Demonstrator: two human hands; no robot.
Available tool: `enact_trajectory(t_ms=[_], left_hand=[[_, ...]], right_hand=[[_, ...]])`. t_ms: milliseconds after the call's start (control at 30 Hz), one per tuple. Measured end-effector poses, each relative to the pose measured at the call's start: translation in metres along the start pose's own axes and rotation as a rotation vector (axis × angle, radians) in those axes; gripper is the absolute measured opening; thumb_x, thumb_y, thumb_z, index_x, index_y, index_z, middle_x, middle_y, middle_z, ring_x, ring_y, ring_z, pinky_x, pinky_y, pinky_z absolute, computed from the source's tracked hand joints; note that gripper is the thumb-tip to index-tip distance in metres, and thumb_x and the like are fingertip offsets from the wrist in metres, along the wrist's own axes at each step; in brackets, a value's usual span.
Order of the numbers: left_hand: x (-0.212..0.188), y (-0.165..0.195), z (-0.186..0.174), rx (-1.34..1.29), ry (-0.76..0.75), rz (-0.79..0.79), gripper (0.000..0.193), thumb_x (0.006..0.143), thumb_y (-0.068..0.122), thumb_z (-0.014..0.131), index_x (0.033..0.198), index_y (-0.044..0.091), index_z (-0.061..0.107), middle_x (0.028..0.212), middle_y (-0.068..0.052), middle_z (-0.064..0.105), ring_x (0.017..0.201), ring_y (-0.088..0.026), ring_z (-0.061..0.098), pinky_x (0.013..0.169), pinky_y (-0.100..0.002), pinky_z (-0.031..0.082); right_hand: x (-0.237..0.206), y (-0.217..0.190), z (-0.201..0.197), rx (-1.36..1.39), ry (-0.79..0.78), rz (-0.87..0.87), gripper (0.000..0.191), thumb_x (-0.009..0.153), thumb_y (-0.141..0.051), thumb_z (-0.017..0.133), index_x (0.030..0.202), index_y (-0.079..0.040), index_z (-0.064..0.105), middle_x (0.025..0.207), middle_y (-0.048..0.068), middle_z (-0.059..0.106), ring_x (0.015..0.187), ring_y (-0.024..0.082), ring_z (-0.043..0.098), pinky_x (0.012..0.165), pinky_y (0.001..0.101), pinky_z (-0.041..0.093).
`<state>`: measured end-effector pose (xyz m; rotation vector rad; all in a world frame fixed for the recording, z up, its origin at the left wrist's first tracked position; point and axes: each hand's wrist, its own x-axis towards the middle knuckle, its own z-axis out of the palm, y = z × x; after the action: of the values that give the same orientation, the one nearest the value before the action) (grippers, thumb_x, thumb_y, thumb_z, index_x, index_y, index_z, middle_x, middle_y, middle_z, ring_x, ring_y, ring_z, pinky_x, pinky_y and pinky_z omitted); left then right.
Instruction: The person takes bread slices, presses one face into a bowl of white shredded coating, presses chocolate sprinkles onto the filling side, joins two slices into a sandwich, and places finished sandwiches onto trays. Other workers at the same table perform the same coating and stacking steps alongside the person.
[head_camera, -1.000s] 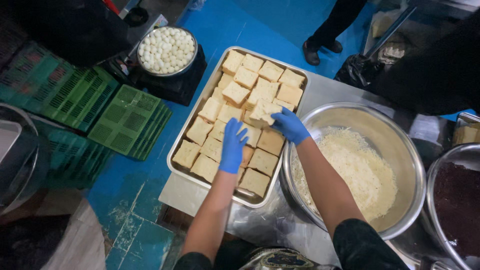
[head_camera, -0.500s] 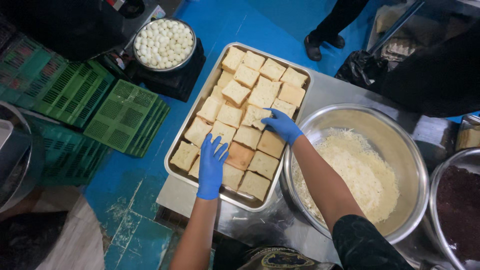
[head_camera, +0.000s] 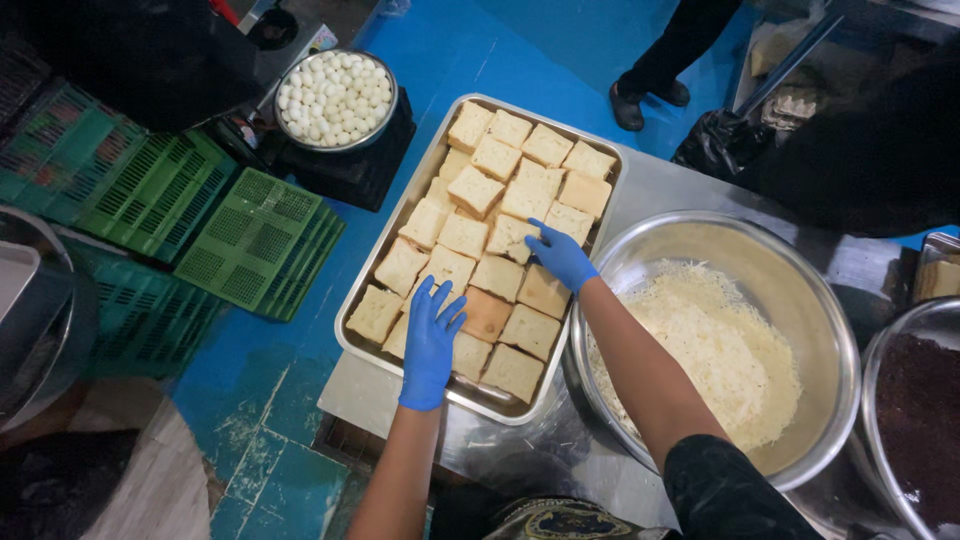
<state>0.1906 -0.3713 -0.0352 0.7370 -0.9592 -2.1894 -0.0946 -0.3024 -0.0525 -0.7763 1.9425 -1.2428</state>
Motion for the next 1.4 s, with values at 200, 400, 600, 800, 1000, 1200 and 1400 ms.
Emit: enact_trajectory(t_ms=[200,400,600,800,1000,1200,1400], left_hand=[[-0.008,0.000,-0.001,-0.019,0.003,-0.012,0.058,0.106,0.042,0.042,0.156,0.015,0.036,0.155,-0.017,0.047,0.131,-0.033,0.057,0.110,-0.045,0.045],[-0.016,0.003,-0.003,-0.022,0.012,-0.003,0.057,0.105,0.040,0.044,0.156,0.015,0.037,0.155,-0.017,0.048,0.129,-0.034,0.058,0.109,-0.046,0.045],[-0.029,-0.010,0.013,0.019,-0.070,0.016,0.055,0.105,0.038,0.043,0.155,0.015,0.039,0.153,-0.016,0.050,0.128,-0.031,0.059,0.108,-0.043,0.045],[-0.045,-0.078,0.089,-0.006,-0.313,-0.172,0.048,0.105,0.028,0.045,0.149,0.011,0.047,0.137,-0.015,0.060,0.114,-0.027,0.063,0.101,-0.041,0.049],[-0.094,-0.175,0.189,0.135,-0.634,-0.401,0.035,0.104,0.021,0.053,0.134,0.004,0.060,0.093,-0.004,0.057,0.087,-0.018,0.058,0.087,-0.038,0.052],[-0.175,-0.261,0.279,0.151,-0.706,-0.726,0.032,0.108,0.027,0.050,0.123,0.003,0.066,0.081,-0.002,0.052,0.078,-0.014,0.054,0.081,-0.035,0.051],[-0.275,-0.325,0.329,0.198,-0.835,-0.824,0.030,0.104,0.020,0.050,0.126,0.003,0.063,0.085,-0.003,0.056,0.081,-0.016,0.059,0.081,-0.031,0.051]], right_hand=[[0.008,0.004,0.003,-0.392,0.095,-0.173,0.051,0.104,-0.040,0.054,0.152,-0.024,0.052,0.111,0.023,0.073,0.099,0.034,0.072,0.092,0.0408,0.053],[0.000,0.009,0.005,-0.485,0.133,-0.272,0.052,0.105,-0.039,0.054,0.155,-0.024,0.049,0.114,0.027,0.071,0.107,0.044,0.068,0.095,0.0444,0.051],[-0.055,0.014,-0.036,-0.281,0.172,-0.178,0.062,0.099,-0.037,0.063,0.155,-0.019,0.044,0.123,0.020,0.071,0.107,0.031,0.072,0.097,0.0381,0.054],[-0.271,0.067,-0.135,-0.131,0.210,-0.222,0.041,0.099,-0.026,0.066,0.135,-0.005,0.067,0.122,0.010,0.077,0.110,0.013,0.072,0.099,0.0324,0.055],[-0.520,0.183,-0.190,0.318,0.643,0.161,0.036,0.098,-0.022,0.064,0.130,-0.005,0.069,0.121,0.007,0.075,0.104,0.014,0.072,0.093,0.0311,0.058],[-0.692,0.321,-0.162,0.063,1.474,0.440,0.039,0.093,-0.027,0.077,0.125,-0.004,0.072,0.119,0.014,0.075,0.107,0.022,0.072,0.094,0.0341,0.057],[-0.757,0.351,-0.166,-0.757,1.502,0.643,0.076,0.079,-0.040,0.082,0.143,-0.008,0.056,0.139,0.025,0.058,0.125,0.043,0.056,0.106,0.0506,0.045]])
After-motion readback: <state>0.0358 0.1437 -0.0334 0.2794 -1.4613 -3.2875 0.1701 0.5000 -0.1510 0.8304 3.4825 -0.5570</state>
